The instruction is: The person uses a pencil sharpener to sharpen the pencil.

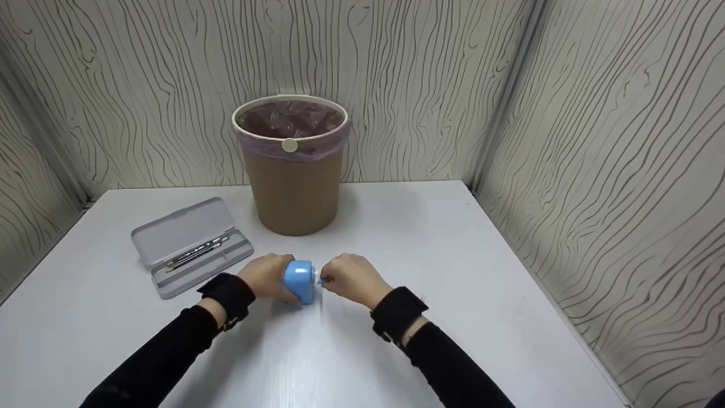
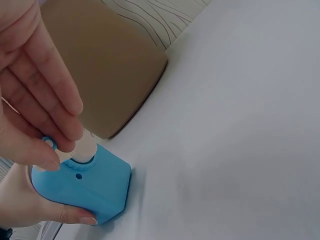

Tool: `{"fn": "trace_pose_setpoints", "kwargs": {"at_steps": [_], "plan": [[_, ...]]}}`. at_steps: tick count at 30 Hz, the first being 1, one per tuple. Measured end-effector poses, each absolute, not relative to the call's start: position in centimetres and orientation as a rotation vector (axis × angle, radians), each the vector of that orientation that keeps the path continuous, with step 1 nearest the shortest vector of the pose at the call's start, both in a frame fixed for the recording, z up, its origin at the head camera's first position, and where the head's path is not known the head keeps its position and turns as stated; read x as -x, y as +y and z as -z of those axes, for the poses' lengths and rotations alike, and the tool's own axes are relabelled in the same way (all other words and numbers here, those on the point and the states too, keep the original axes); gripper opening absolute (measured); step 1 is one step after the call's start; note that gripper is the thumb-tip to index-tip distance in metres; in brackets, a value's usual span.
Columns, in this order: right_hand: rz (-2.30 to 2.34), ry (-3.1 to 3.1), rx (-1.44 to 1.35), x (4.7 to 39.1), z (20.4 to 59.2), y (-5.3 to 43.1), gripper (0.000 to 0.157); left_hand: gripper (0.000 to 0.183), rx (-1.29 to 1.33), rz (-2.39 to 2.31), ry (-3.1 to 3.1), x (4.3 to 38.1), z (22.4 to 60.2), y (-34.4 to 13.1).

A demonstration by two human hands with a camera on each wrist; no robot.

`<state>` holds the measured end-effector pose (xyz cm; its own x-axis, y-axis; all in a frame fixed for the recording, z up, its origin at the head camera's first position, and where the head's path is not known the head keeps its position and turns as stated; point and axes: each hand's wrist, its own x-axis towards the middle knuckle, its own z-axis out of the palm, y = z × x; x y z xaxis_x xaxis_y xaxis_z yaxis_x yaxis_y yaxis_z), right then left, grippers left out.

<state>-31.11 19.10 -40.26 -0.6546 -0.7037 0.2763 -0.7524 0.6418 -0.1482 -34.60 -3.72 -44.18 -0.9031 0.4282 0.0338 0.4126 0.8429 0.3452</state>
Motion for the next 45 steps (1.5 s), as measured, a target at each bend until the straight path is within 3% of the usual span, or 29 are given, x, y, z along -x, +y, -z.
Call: {"fn": "trace_pose_setpoints", "kwargs": {"at_steps": [25, 45], "plan": [[-0.112, -2.552, -1.035, 33.3, 39.3, 16.7, 0.003, 0.076, -0.693, -0.484, 3.019, 34.9, 44.4, -4.8], [-0.064, -2.67, -0.99, 36.8, 43.9, 16.6, 0.009, 0.073, -0.759, -0.482, 3.034, 34.7, 44.7, -4.1]]}}
